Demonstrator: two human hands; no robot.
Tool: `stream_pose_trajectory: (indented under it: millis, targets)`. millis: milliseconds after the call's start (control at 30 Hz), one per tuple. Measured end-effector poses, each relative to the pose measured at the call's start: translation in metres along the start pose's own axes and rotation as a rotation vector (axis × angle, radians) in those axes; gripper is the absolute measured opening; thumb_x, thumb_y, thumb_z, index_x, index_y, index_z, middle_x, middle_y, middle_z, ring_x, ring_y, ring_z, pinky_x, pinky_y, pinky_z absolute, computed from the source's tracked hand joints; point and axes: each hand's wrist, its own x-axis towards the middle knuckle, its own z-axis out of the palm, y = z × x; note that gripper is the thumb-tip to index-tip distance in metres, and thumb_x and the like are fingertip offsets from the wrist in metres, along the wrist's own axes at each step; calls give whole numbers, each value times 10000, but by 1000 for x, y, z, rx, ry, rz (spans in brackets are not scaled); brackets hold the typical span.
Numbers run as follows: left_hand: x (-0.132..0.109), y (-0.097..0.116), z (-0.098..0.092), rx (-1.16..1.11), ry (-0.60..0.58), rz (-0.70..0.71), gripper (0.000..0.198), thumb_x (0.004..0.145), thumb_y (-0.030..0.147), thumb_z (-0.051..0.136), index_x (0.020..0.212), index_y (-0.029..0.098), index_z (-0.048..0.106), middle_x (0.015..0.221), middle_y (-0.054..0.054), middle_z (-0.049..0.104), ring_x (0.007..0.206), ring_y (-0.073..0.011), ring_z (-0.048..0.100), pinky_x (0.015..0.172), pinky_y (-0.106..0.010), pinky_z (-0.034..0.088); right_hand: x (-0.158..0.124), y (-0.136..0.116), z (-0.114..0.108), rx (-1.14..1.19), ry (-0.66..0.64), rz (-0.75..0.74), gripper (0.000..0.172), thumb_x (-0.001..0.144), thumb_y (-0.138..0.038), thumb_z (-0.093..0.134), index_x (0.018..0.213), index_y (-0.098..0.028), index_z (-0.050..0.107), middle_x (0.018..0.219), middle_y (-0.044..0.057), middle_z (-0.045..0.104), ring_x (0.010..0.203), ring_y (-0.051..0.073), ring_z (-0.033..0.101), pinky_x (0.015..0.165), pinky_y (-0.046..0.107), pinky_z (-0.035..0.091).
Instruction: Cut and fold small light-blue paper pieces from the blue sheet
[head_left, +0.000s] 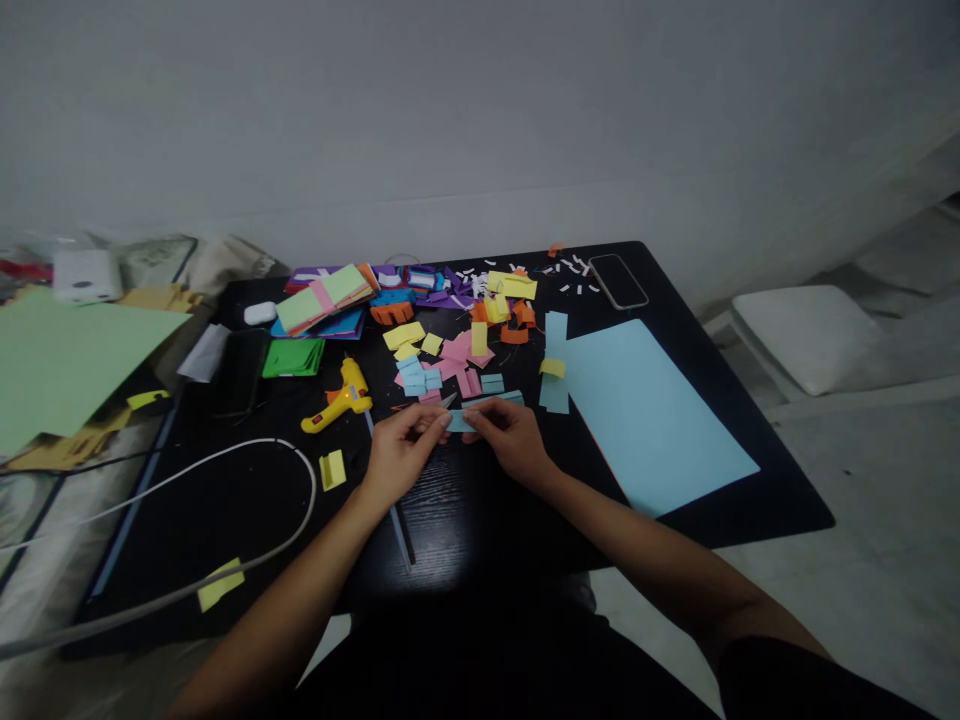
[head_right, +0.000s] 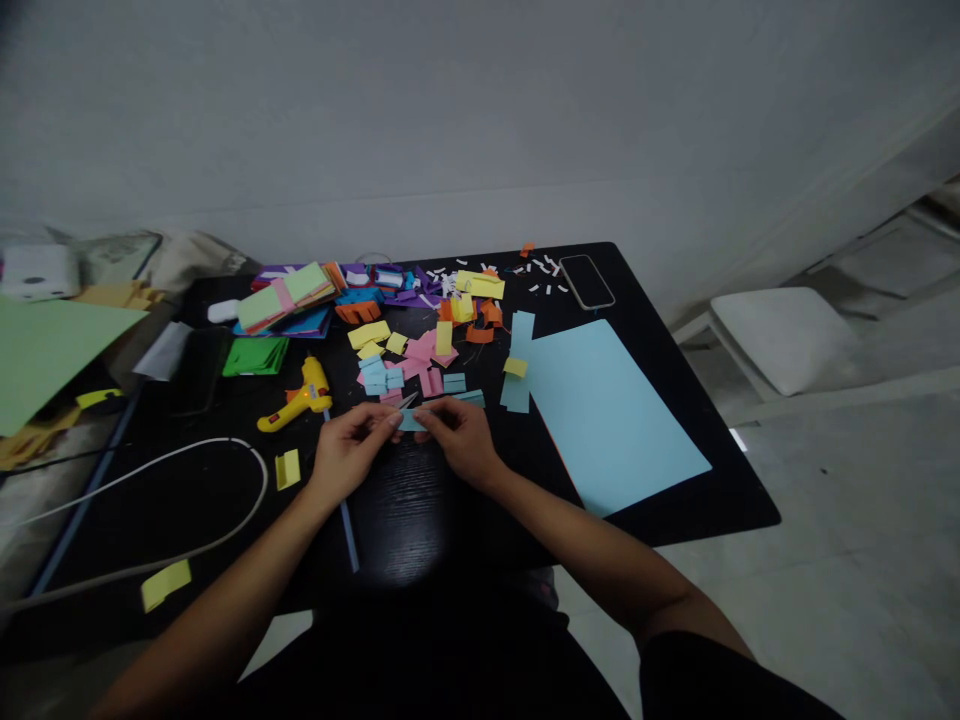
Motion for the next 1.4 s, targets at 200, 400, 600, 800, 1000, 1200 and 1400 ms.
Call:
stream_pose_trajectory:
  millis: [200, 400, 600, 800, 1000, 1200, 1400]
  targets:
    - [2, -1, -9, 286, -24, 137, 187, 971, 324, 618, 884, 177, 691, 728, 0, 670, 651, -128, 609, 663, -247, 495, 2, 4, -1, 26, 12, 29, 318, 776, -504, 809, 810, -201, 717, 774, 2, 714, 671, 172, 693, 711, 347, 631]
    - [7, 0, -13, 334, -150, 269, 128, 970, 258, 594, 904, 178, 668, 764, 3, 650, 682, -123, 596, 675, -236, 484, 4, 4, -6, -167, -124, -37, 228, 821, -414, 771, 857, -193, 729, 821, 14, 728, 770, 173, 680, 777, 326, 567]
    - [5, -2, -11, 278, -106, 207, 127, 951, 270, 630, 877, 182, 680, 716, 17, 625, 655, -116, 572, 661, -232, 470, 5, -1, -9, -193, -178, -49, 210, 832, -393, 762, 842, -183, 751, 823, 20, 742, 776, 167, 668, 776, 307, 535]
    - [4, -3, -6, 91, -69, 22, 199, 937, 361, 656, 854, 181, 680, 672, 20, 628, 610, -117, 573, 609, -234, 467, 6, 0, -8, -150, -181, -28, 212, 818, -391, 770, 832, -180, 749, 802, 16, 734, 754, 161, 660, 758, 303, 535]
    - [6, -5, -3, -154, 113, -97, 252, 942, 424, 650, 919, 174, 635, 735, 2, 658, 648, -120, 613, 655, -244, 521, 6, 4, -6, -50, -72, -11, 229, 775, -403, 810, 871, -205, 745, 855, 18, 755, 804, 174, 694, 801, 320, 565]
    - [1, -9, 5, -206, -46, -93, 371, 854, 350, 765, 1147, 206, 589, 801, 21, 646, 698, -122, 639, 704, -258, 542, 4, 3, -5, -2, -45, -13, 292, 757, -413, 835, 961, -227, 741, 886, 14, 760, 858, 184, 713, 853, 344, 588]
    - [-1, -10, 6, -156, 1, -71, 309, 865, 338, 751, 1096, 197, 603, 808, 4, 674, 690, -119, 631, 676, -242, 516, 4, 3, -3, 3, -68, -21, 243, 752, -398, 834, 875, -224, 718, 858, 6, 739, 805, 170, 693, 789, 325, 589]
